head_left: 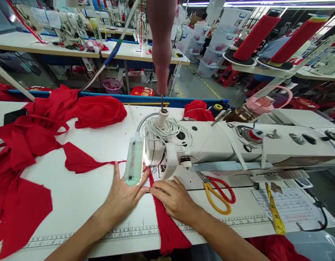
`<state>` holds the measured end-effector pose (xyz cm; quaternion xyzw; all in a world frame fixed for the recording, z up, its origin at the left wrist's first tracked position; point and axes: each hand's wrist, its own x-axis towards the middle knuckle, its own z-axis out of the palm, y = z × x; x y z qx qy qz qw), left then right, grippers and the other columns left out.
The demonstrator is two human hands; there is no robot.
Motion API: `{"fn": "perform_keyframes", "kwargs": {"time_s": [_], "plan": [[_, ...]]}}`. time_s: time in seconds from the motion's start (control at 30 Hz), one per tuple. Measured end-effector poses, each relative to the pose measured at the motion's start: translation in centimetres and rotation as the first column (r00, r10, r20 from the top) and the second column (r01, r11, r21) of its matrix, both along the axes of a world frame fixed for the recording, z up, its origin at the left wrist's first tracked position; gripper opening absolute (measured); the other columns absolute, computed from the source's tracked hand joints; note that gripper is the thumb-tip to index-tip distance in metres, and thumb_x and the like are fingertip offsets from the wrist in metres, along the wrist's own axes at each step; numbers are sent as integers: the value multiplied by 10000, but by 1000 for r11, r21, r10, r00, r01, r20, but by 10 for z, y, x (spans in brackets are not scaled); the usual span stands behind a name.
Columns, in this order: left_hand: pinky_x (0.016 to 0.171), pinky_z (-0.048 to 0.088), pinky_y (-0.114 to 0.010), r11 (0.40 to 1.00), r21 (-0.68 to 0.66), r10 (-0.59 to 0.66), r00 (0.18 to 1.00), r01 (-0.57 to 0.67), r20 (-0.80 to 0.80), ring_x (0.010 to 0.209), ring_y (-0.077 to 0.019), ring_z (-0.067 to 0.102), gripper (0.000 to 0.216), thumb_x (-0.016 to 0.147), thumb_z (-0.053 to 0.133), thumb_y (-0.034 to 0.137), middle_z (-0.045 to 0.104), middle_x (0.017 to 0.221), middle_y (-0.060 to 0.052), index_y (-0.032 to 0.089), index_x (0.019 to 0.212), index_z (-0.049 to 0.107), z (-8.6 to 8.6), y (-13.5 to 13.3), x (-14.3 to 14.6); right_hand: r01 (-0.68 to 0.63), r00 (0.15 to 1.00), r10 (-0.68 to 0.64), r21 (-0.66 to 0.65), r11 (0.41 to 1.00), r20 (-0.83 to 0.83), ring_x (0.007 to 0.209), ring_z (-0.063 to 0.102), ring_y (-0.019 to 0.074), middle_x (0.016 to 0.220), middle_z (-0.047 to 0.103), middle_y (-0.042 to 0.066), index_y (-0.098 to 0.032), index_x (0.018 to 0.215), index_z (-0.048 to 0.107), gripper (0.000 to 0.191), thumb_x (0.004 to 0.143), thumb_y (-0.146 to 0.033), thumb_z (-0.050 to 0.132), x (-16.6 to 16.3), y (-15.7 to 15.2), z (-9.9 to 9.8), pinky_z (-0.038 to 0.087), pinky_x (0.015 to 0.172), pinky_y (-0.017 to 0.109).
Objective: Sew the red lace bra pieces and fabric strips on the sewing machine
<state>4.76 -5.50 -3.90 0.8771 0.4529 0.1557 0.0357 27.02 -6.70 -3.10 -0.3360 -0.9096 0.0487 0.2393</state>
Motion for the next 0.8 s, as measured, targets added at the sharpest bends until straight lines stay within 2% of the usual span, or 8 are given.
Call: {"fn": "perform_keyframes", "kwargs": {"time_s": [0.1, 0.27, 0.4, 0.5, 0.63, 0.8], "plan": [[1109, 380, -623, 1000, -8, -8, 999, 9, 46, 1254, -286, 553, 377, 1024, 461, 394, 661, 1293, -80, 274, 1366, 563, 1, 2, -2, 9, 1000, -9, -4, 1000, 19, 783, 542, 166, 1018, 697, 47, -168, 1165, 652, 414, 866, 27, 443, 0, -1, 0, 356, 764, 352], [1138, 337, -637, 999, -45, -23, 997, 26, 68, 1187, -255, 596, 349, 1030, 448, 393, 697, 1203, -41, 312, 1342, 584, 3, 5, -7, 0, 999, 2, -31, 1000, 45, 898, 580, 184, 1097, 702, 72, -173, 1218, 635, 442, 870, 19, 442, 1, -3, 0, 368, 815, 358], [1114, 359, -659, 999, -2, -51, 997, 51, 50, 1191, -277, 606, 328, 1029, 454, 346, 694, 1212, -88, 245, 1295, 618, 9, 3, -6, -34, 999, 34, -15, 999, 20, 955, 583, 195, 1133, 709, 81, -146, 1204, 630, 401, 885, 13, 446, 3, -5, 0, 371, 803, 359], [1094, 360, -697, 996, 45, -82, 996, 80, 43, 1114, -284, 655, 311, 1027, 457, 314, 715, 1162, -110, 204, 1249, 645, 14, 0, -4, -45, 999, 45, -2, 999, 17, 964, 585, 198, 1134, 710, 87, -144, 1194, 634, 407, 866, 24, 461, 3, -6, 0, 375, 785, 362], [1096, 350, -710, 995, 46, -89, 995, 87, 39, 1007, -258, 698, 290, 1026, 459, 285, 743, 1077, -82, 220, 1224, 661, 17, 0, -2, -44, 999, 43, 15, 999, 18, 950, 592, 196, 1131, 706, 89, -141, 1198, 634, 434, 833, 38, 483, 3, -6, -1, 376, 782, 362], [1129, 302, -716, 997, 44, -66, 996, 64, 57, 1082, -263, 673, 302, 1022, 471, 265, 736, 1121, -83, 229, 1270, 640, 13, 2, -3, -37, 999, 37, 15, 999, 12, 951, 595, 198, 1151, 707, 91, -150, 1206, 628, 441, 832, 29, 478, 3, -5, -3, 384, 787, 371]]}}
